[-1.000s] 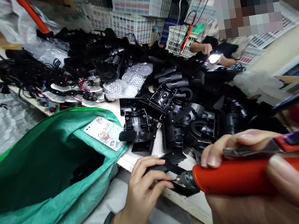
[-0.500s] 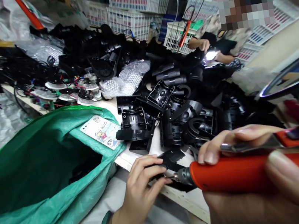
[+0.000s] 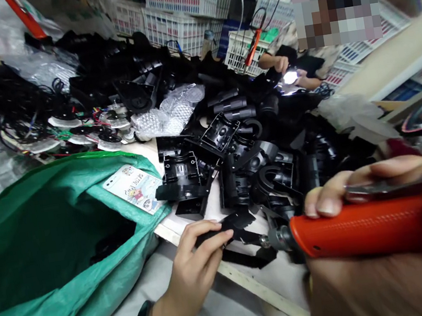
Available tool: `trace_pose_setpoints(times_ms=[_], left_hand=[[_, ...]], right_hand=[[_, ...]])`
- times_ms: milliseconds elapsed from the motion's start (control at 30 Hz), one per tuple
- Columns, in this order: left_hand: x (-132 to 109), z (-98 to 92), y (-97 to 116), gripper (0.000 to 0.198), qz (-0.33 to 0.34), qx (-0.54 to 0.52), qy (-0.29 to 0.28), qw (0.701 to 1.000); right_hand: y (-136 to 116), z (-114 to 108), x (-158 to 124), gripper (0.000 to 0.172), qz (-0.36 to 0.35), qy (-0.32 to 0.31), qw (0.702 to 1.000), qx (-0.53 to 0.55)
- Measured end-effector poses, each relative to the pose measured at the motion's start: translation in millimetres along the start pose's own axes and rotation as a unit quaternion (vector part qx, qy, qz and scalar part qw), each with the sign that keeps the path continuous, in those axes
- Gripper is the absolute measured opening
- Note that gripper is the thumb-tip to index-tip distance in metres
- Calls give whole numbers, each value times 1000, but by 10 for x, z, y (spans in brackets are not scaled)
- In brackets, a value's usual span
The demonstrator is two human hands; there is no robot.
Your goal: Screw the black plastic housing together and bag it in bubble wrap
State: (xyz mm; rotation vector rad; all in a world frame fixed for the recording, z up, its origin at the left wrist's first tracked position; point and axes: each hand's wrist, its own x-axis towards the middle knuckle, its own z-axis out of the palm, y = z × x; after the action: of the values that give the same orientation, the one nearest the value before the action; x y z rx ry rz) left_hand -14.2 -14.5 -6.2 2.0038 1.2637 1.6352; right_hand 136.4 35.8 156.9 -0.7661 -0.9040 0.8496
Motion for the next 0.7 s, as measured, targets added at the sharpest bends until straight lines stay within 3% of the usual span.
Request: trace_pose_setpoints(times_ms=[300,467,700], left_hand=[[46,-21,48,22,10,-1,3,1000],[75,-21,59,11,9,-1,13,1000],[53,-29,59,11,-3,6,0,1000]], right_hand=[[28,101,-3,14,52,-27,998,30],[59,150,-37,16,36,-4,999,35],[66,163,-103,14,11,-26,1000,1]])
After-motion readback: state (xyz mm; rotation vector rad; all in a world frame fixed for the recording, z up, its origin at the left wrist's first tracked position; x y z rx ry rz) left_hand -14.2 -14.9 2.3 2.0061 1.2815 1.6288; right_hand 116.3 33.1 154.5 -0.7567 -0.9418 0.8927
